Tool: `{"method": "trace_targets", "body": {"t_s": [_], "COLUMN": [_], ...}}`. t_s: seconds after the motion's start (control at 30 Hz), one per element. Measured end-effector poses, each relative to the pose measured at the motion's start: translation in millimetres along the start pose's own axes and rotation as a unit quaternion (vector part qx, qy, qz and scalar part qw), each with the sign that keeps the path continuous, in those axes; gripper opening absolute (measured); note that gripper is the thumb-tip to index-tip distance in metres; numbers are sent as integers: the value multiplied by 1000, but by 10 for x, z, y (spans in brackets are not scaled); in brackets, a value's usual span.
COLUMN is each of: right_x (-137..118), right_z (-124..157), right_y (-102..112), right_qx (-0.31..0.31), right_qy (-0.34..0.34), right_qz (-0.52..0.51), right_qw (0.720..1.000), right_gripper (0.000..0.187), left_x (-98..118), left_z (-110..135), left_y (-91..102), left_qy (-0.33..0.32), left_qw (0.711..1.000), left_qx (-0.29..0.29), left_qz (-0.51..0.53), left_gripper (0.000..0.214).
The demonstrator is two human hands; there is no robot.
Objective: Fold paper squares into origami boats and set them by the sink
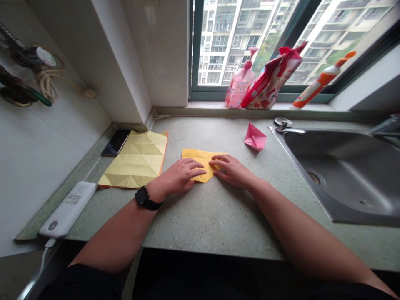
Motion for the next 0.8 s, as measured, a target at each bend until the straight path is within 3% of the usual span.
{"method": "trace_targets", "body": {"t_s": [0.07, 0.17, 0.33, 0.63, 0.8], "right_x": [14, 8, -19, -88, -118], "right_z": [0, -2, -8, 13, 16], "right_y": [26, 42, 43, 31, 16], "right_qx": [-1, -4, -7, -39, -42], "right_qy": [-3, -9, -14, 10, 16], "right_qz": [-9, -17, -25, -44, -53], "right_qw": [1000, 1000, 1000, 998, 998], "right_gripper": [37, 37, 37, 40, 41], "left_x": [-48, -150, -317, -262, -285], "left_z": [21, 36, 62, 40, 38], "left_y": [29, 51, 88, 155, 93], "left_qy": [20, 60, 147, 126, 140], "left_qw": [1000, 998, 989, 988, 985], "left_qx": [-11, -19, 20, 84, 92], "left_qz": [-10, -16, -15, 35, 35], "left_gripper": [57, 42, 33, 30, 39]}}
Point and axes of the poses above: each hand's wrist, its own z-axis away from the middle knuckle, its own y-axis out of the back of the hand, x = y × z, the point moved 5 cm from there along -z, towards the middle knuckle, and after that the axes turned 9 degrees about -z, right-handed, at the moved point
